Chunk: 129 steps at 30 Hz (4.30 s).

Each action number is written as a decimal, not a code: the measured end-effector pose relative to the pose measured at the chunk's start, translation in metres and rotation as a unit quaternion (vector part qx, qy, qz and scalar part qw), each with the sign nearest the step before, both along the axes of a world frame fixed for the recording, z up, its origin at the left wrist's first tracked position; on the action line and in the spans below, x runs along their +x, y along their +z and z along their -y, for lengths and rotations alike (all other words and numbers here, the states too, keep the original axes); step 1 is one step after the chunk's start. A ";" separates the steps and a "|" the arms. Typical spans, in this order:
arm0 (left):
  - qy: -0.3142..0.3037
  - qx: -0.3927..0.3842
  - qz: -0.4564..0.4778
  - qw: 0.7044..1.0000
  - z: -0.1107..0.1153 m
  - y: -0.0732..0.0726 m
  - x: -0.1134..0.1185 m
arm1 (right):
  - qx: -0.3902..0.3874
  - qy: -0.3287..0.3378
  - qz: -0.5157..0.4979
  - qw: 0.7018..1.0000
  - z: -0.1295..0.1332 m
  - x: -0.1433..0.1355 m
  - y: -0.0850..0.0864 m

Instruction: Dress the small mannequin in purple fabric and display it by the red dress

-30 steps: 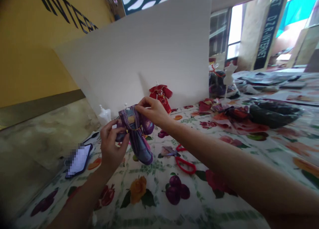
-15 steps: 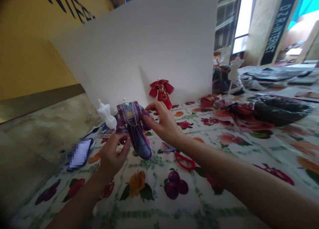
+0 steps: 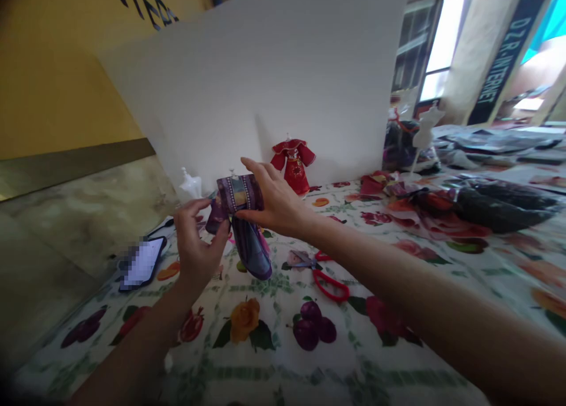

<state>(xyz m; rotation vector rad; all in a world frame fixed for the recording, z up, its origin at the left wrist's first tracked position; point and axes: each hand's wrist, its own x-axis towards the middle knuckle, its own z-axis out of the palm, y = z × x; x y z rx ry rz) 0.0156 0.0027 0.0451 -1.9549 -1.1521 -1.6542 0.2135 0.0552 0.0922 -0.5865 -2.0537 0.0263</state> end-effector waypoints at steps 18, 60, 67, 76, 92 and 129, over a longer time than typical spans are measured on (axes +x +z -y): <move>-0.233 -0.214 0.139 0.938 -0.040 0.007 0.005 | -0.155 0.043 0.049 0.986 0.000 0.001 0.015; -0.252 -0.346 0.345 0.835 -0.005 -0.047 0.010 | -0.052 0.056 0.105 0.992 -0.001 -0.003 0.025; -0.268 -0.349 0.335 0.833 -0.009 -0.046 0.010 | -0.097 0.046 0.086 0.991 0.006 -0.007 0.024; -0.248 -0.344 0.353 0.834 -0.008 -0.046 0.009 | -0.105 0.069 0.064 0.990 0.001 -0.008 0.021; -0.258 -0.336 0.330 0.844 -0.010 -0.044 0.008 | -0.060 0.061 0.071 0.994 -0.012 0.001 0.013; 0.094 0.117 -0.296 0.943 -0.010 0.014 -0.005 | -0.105 0.090 0.067 0.988 -0.009 -0.001 0.017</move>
